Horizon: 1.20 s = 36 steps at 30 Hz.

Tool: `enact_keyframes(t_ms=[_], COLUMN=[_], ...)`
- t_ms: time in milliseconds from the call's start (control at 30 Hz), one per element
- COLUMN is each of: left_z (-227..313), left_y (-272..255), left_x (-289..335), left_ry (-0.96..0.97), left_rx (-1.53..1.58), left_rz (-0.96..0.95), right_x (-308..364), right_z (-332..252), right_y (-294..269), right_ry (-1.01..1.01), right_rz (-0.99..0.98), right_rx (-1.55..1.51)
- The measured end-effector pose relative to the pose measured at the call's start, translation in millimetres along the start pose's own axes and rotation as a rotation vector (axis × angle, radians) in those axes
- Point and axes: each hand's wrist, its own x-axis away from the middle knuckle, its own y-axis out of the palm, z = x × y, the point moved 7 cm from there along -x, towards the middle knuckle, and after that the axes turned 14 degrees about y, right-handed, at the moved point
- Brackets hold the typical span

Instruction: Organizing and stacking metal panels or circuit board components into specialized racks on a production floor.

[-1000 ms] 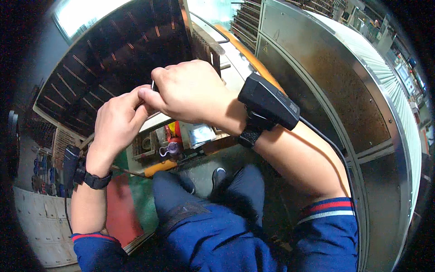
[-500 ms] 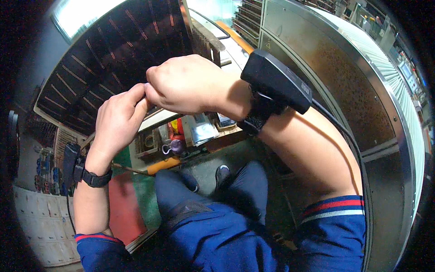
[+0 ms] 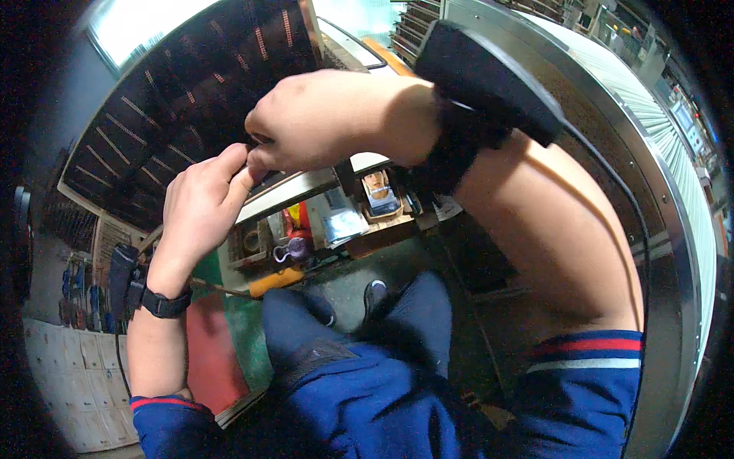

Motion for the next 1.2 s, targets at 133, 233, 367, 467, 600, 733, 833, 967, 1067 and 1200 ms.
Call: enact_keyframes(t_ms=[133, 233, 367, 467, 600, 733, 833, 967, 1067, 1200], left_z=[2.0, 0.2, -0.5, 0.1, 2.1, 3.6, 2.6, 3.0, 4.6, 8.0], left_y=[-2.3, 0.9, 0.1, -1.2, -3.4, -1.5, -0.2, -1.5, -3.6, -3.8], left_x=[0.1, -2.0, -2.2, -0.6, 1.3, -0.3, 0.4, 2.7, 2.4, -1.9], left_ry=[0.034, 0.039, 0.001, -0.003, -0.003, 0.033, 0.053, 0.090, 0.113, 0.118], left_rx=[0.010, 0.009, 0.018, 0.015, -0.034, -0.030, -0.055, -0.065, -0.060, -0.100], left_rz=[0.099, 0.086, 0.044, 0.041, 0.052, 0.092, 0.113, 0.179, 0.205, 0.195], right_x=[0.3, 0.9, -0.8, -2.2, -6.0, -14.1, -16.2, -9.3, 3.4, 7.6], right_z=[-2.2, -1.3, -10.4, -13.5, -21.2, -11.6, -0.2, 8.7, -8.1, -0.9], right_y=[-1.6, -3.1, -6.2, -10.4, -6.1, 3.5, 3.1, -0.4, -9.3, -12.1], right_ry=[-0.067, -0.149, -0.221, -0.272, -0.135, 0.084, 0.158, 0.170, -0.245, -0.520], right_rz=[0.131, 0.084, 0.047, 0.170, 0.182, 0.243, 0.261, 0.039, 0.227, 0.442], right_rx=[-0.037, -0.106, 0.118, 0.169, 0.107, -0.058, -0.217, -0.265, 0.197, 0.220])
